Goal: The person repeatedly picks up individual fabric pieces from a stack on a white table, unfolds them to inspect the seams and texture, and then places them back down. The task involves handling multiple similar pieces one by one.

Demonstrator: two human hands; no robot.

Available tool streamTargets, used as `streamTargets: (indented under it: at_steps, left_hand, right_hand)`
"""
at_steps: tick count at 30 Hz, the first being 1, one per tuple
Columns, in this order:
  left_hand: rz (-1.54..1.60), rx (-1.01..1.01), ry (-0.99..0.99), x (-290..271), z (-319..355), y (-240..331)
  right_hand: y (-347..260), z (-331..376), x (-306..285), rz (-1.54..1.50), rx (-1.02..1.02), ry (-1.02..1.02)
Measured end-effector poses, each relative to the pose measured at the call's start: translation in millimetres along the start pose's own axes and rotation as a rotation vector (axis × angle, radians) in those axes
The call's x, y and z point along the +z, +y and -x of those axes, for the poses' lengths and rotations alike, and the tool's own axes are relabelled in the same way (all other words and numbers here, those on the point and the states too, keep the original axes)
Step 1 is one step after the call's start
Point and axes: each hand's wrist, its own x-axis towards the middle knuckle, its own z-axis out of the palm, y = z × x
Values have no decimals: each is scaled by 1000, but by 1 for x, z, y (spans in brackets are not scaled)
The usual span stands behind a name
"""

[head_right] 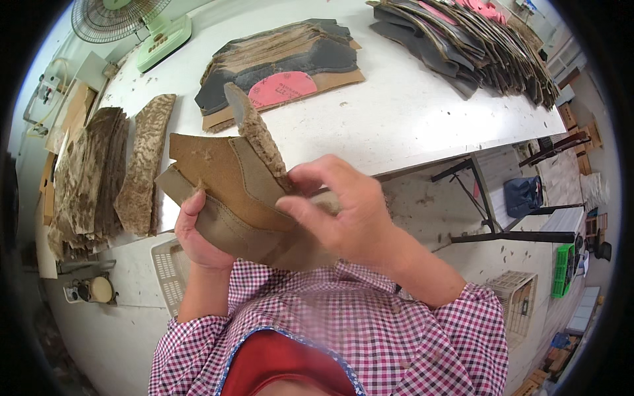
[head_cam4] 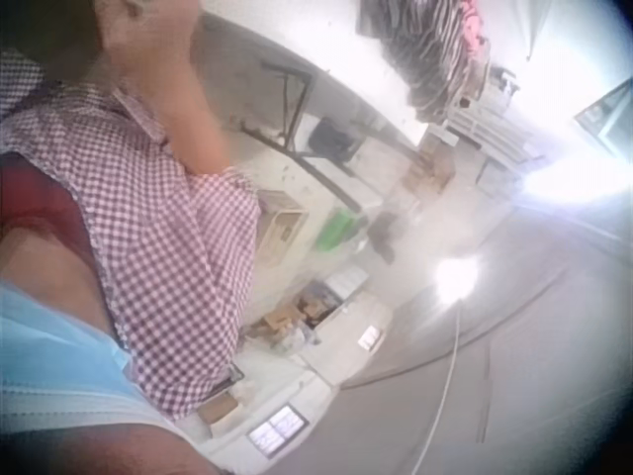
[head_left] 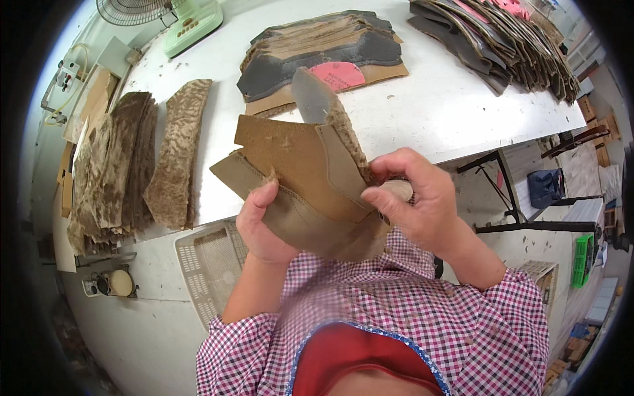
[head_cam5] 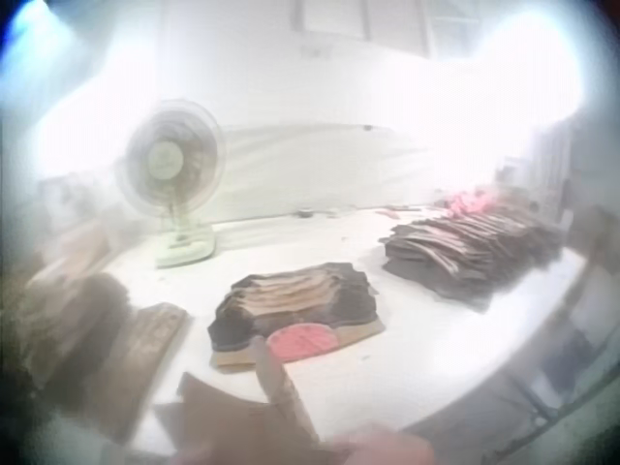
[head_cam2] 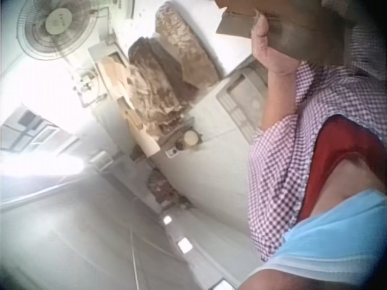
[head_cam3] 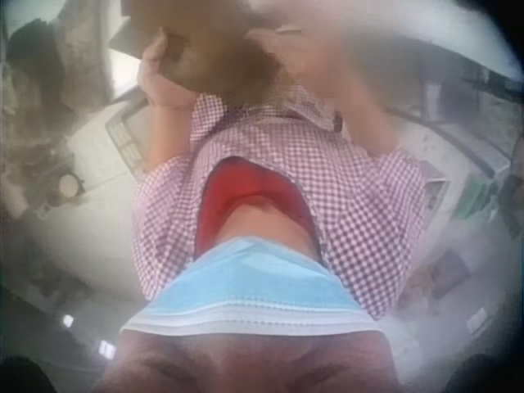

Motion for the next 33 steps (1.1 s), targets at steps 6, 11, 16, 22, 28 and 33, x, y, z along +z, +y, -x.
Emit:
streamTargets:
  at_steps: [6,11,16,22,28,33]
  left_hand:
    - [-90,12,-44,4,2,-1]
    - [-105,3,-153,-1,3,-2]
    - [-291,1,-54,1,2,-3]
    - [-388,22,-5,3,1,-10]
    - [-365,-72,69,-3,4,-9]
    - [-367,-102,109,-8,5,-12]
  right_hand:
    - [-16,0,3,83,-38,-61]
    - [-21,8,4,-12,34,-53]
    - [-18,14,8,-130,116,-21]
    - [-16,1,12,30,-12,44]
    - [-14,2,8,-97,-35,-4]
    - [-16,-4,13,-230,63,34]
